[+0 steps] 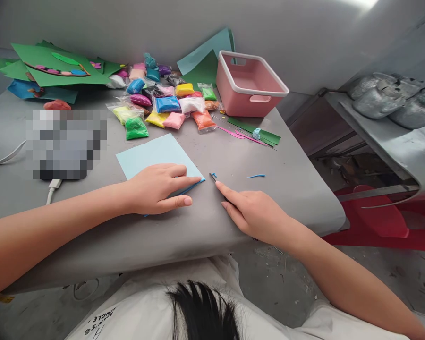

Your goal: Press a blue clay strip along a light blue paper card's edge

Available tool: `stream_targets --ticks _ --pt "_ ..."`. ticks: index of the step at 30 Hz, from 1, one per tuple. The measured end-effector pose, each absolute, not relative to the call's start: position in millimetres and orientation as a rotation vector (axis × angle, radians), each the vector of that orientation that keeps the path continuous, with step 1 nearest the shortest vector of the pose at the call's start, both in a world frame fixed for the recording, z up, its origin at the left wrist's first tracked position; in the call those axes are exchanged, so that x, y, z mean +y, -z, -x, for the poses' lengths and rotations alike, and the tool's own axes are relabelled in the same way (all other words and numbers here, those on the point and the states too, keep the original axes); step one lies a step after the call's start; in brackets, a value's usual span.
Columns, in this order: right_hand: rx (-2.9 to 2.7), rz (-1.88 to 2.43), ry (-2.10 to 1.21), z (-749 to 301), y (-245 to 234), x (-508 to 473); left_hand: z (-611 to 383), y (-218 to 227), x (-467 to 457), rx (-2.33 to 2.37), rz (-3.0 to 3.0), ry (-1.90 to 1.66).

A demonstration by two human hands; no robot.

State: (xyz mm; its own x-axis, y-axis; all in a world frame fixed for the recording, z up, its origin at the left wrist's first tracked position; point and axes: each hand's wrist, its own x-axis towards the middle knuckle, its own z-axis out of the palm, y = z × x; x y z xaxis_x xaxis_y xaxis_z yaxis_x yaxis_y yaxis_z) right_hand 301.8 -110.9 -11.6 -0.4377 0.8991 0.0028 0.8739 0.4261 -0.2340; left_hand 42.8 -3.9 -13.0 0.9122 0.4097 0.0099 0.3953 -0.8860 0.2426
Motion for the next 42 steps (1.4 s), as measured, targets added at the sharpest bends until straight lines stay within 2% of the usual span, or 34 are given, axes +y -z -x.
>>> stream_targets --ticks 9,12,16,22,26,31,34,38,40,42 --pt "-2.328 1.456 -0.236 -315 9 -110 -41 12 -4 0.629 -2.77 -0.078" --pt "-2.263 1.412 -0.239 -318 7 -115 -41 10 -5 0.669 -2.676 -0.183" --pt "-2.191 1.302 -0.375 -320 5 -121 -43 -1 -5 0.786 -2.198 -0.472" --pt "-2.231 1.05 -0.787 -305 1 -113 -43 -12 -11 0.549 -1.229 -0.429" --pt "-2.262 0.961 -0.839 -293 2 -99 -44 -11 -16 0.494 -0.995 -0.416" --pt "-2.359 1.099 -0.799 -290 -3 -93 -46 -12 -16 0.647 -0.918 -0.477" --pt "-2.348 1.225 -0.692 -301 -18 -88 -47 -12 -10 0.789 -0.862 -0.572" --pt "-2.245 1.57 -0.159 -332 -33 -58 -42 -13 0 0.901 -0.816 -0.674" --pt "-2.276 1.654 0.039 -350 -30 -35 -40 -14 4 0.92 -0.807 -0.706" --pt "-2.341 1.718 0.097 -363 -19 -13 -40 -15 6 0.949 -0.802 -0.741"
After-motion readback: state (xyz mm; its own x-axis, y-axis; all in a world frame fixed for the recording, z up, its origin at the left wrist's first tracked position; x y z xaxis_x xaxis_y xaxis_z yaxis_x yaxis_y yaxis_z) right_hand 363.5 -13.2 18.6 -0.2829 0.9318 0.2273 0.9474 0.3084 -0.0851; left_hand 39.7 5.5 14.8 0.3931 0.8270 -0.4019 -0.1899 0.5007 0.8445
